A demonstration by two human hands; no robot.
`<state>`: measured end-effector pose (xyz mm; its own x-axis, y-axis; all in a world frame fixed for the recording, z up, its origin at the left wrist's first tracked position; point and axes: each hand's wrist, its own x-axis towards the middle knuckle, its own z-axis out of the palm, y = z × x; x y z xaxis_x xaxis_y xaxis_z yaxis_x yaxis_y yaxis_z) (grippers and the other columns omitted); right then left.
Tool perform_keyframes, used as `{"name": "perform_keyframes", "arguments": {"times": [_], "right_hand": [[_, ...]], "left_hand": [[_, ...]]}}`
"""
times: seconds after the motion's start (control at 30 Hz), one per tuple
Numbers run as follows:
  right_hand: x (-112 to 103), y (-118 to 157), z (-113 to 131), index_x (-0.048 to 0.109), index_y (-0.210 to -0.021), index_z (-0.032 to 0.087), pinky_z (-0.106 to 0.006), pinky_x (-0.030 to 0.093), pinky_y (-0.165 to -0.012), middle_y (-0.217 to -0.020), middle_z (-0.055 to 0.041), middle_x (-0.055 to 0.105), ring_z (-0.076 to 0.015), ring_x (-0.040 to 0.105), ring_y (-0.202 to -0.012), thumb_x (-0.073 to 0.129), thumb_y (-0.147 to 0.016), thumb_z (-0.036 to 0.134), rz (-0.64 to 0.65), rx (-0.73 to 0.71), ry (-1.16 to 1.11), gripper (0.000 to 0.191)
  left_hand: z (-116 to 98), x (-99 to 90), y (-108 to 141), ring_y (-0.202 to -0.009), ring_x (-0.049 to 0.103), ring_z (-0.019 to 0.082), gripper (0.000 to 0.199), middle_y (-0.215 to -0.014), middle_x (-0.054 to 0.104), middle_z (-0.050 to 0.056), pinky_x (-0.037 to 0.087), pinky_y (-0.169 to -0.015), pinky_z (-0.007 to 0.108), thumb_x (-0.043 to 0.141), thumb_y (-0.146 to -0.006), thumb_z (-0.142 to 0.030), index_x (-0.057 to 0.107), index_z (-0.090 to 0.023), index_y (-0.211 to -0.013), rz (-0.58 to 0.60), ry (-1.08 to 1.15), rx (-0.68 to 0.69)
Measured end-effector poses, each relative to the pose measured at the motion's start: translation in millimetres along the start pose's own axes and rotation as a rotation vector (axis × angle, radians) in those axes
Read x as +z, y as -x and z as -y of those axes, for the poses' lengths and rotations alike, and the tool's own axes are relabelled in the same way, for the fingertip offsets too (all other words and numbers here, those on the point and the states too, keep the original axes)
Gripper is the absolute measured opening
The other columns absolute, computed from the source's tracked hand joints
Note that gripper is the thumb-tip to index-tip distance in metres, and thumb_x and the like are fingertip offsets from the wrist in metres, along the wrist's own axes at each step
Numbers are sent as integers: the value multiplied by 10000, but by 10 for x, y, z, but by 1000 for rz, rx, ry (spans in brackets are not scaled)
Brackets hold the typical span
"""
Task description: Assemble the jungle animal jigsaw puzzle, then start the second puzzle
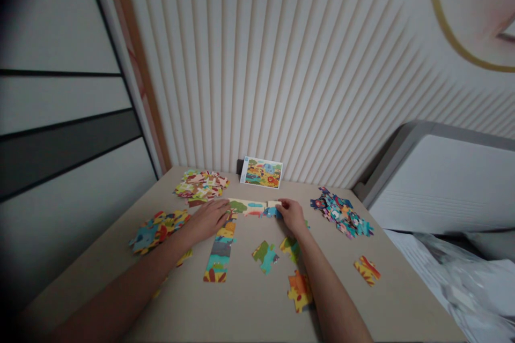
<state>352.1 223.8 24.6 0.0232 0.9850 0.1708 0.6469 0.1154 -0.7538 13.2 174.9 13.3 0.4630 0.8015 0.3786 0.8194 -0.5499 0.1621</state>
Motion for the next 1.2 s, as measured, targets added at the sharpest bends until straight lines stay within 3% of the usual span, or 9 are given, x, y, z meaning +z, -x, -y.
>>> {"name": "perform_keyframes", "arguments": {"times": [0.27, 0.43, 0.5, 0.67, 0.8, 0.9, 1.03, 1.2], "right_hand": [[23, 68, 80, 768, -1126, 165, -336, 481, -893, -1008, -116, 767, -249, 691, -942, 640, -914, 314, 28, -52, 294, 289], [41, 199, 177, 699, -1268, 166, -362, 442, -981, -1187, -168, 695, -304, 626, -1130, 676, -921, 356, -45, -93, 416, 396], [54, 249, 199, 707, -1238, 178, -374, 432, -999, -1207, -172, 678, -319, 600, -1172, 672, -934, 367, -65, -131, 466, 361], [152, 328, 279, 761, -996, 187, -351, 460, -927, -1039, -131, 725, -274, 650, -1036, 597, -986, 318, 6, -195, 451, 210], [170, 350, 358, 772, -1046, 228, -311, 468, -954, -1071, -75, 763, -224, 672, -1044, 576, -1010, 334, 90, -303, 380, 226], [9, 324, 319, 748, -1163, 229, -313, 451, -1024, -1181, -77, 757, -210, 661, -1126, 495, -1044, 325, 84, -329, 353, 296], [-363, 306, 101, 717, -1259, 193, -381, 400, -1113, -1329, -126, 704, -247, 608, -1264, 453, -1032, 259, 43, -270, 371, 354], [-749, 379, -157, 752, -1224, 253, -375, 411, -1114, -1379, -64, 694, -249, 596, -1313, 534, -971, 240, 182, -179, 398, 334]], "left_hand": [[-11, -2, 3, -1286, 594, 271, 304, -1345, 673, 117, 407, -1139, 468, 485, -1033, -275, 711, -227, -1231, 1, 11, 0], [-20, -23, 7, -1282, 598, 262, 289, -1329, 681, 112, 408, -1135, 449, 499, -1027, -265, 714, -228, -1215, -9, 12, -1], [-18, -25, 1, -1278, 601, 259, 285, -1316, 689, 109, 405, -1137, 445, 504, -1024, -260, 718, -230, -1209, -11, 10, -3], [-5, -35, -3, -1251, 613, 259, 278, -1300, 702, 103, 399, -1144, 447, 518, -1017, -269, 729, -234, -1194, -13, -3, -2], [19, -32, 13, -1240, 617, 286, 288, -1299, 706, 118, 399, -1139, 484, 509, -1016, -265, 733, -211, -1188, -26, -21, -8], [38, -16, 22, -1232, 622, 291, 297, -1296, 708, 119, 408, -1128, 498, 502, -1014, -264, 728, -210, -1200, -36, -26, -8], [54, 6, 21, -1240, 617, 278, 317, -1307, 698, 130, 420, -1127, 473, 490, -1010, -260, 721, -204, -1219, -41, -18, -2], [82, 27, 17, -1239, 618, 296, 330, -1306, 692, 148, 417, -1138, 489, 487, -1001, -267, 721, -182, -1219, -31, -8, 9]]}}
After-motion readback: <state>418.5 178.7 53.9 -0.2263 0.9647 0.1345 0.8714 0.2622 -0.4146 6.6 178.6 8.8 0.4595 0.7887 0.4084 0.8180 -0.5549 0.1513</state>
